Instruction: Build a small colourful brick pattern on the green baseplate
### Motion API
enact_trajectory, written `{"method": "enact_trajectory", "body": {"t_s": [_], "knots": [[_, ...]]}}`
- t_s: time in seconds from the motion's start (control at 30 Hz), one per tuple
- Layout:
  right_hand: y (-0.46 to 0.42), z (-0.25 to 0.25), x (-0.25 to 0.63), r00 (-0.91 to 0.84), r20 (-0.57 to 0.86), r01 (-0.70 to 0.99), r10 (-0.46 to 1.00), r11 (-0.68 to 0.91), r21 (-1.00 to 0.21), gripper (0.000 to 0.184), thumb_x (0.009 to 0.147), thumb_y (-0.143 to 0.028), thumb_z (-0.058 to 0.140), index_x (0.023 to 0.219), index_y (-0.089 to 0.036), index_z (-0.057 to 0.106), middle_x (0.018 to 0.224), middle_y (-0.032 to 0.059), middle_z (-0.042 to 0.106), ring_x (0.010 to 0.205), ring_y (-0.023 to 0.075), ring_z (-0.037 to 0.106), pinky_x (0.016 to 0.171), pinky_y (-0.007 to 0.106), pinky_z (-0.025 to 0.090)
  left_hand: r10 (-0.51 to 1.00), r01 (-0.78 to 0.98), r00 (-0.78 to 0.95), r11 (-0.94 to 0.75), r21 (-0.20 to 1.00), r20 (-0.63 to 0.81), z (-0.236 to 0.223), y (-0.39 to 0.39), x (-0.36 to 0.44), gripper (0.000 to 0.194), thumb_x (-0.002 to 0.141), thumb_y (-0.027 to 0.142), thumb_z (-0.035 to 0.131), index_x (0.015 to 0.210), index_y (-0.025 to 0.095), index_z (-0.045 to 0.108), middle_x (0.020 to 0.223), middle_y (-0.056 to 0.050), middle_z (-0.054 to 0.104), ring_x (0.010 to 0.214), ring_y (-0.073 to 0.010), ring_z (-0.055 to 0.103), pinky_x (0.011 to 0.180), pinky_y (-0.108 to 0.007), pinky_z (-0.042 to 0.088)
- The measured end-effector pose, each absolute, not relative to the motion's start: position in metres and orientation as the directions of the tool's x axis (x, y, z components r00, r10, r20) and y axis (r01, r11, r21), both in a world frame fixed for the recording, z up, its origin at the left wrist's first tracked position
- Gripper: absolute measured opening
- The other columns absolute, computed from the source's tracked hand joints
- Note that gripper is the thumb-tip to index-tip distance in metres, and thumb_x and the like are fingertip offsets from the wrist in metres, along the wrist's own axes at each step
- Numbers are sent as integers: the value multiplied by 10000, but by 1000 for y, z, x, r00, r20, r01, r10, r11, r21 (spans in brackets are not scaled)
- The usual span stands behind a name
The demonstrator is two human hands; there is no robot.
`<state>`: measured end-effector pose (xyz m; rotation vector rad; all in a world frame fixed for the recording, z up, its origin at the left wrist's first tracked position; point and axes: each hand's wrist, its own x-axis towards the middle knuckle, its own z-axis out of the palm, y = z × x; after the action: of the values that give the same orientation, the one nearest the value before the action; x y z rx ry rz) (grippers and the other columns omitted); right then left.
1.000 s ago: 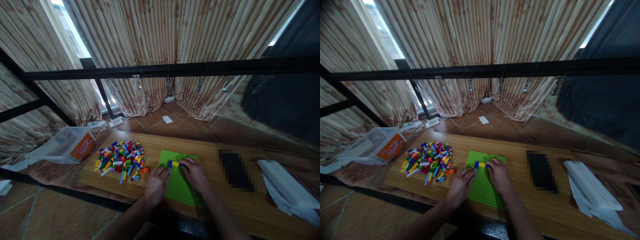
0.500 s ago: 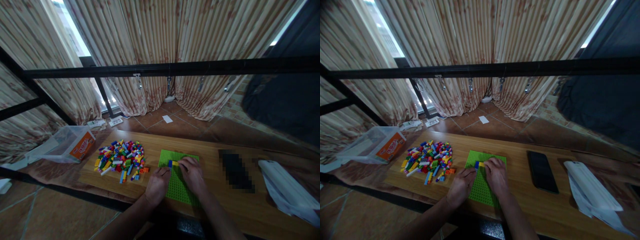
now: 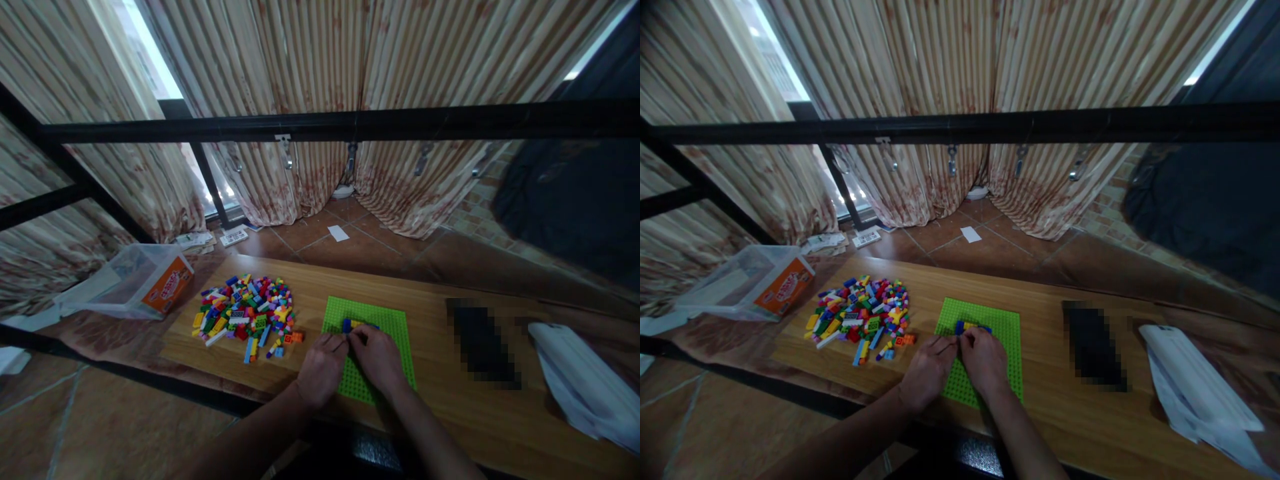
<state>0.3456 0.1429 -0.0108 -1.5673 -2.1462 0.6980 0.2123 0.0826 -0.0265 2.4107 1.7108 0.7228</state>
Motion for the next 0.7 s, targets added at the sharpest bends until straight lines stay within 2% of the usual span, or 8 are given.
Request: {"method": "enact_trajectory", "body": {"t_s": [0.27, 0.4, 0.57, 0.7], "knots": [[143, -11, 342, -238, -34, 766, 971, 166, -621, 236, 841, -289, 483, 757, -221, 694, 755, 38, 714, 728, 202, 653, 659, 298, 431, 915, 856, 272, -371, 359, 298, -30, 85, 210, 241, 888, 150, 429, 1047, 152, 611, 1067, -90, 654, 930, -207, 601, 904, -390, 479], [143, -13, 341, -230, -48, 772, 972, 152, -617, 242, 837, -290, 483, 718, -221, 682, 720, 41, 707, 682, 194, 647, 634, 293, 433, 908, 856, 263, -375, 355, 325, -33, 86, 210, 230, 879, 160, 452, 1040, 159, 617, 1036, -86, 665, 919, -207, 594, 960, -417, 432], [145, -13, 341, -239, -29, 771, 971, 171, -613, 241, 825, -279, 481, 712, -217, 686, 708, 45, 709, 682, 190, 650, 629, 287, 440, 895, 870, 282, -390, 301, 346, -31, 88, 212, 212, 872, 165, 467, 997, 164, 639, 945, -79, 669, 879, -212, 597, 1009, -447, 381], [143, -10, 342, -272, -19, 720, 962, 190, -667, 252, 822, -288, 473, 710, -216, 688, 703, 34, 714, 672, 180, 648, 637, 279, 446, 914, 896, 273, -355, 267, 300, -21, 88, 211, 177, 852, 127, 505, 954, 167, 645, 891, -55, 681, 862, -205, 601, 1012, -441, 376]]}}
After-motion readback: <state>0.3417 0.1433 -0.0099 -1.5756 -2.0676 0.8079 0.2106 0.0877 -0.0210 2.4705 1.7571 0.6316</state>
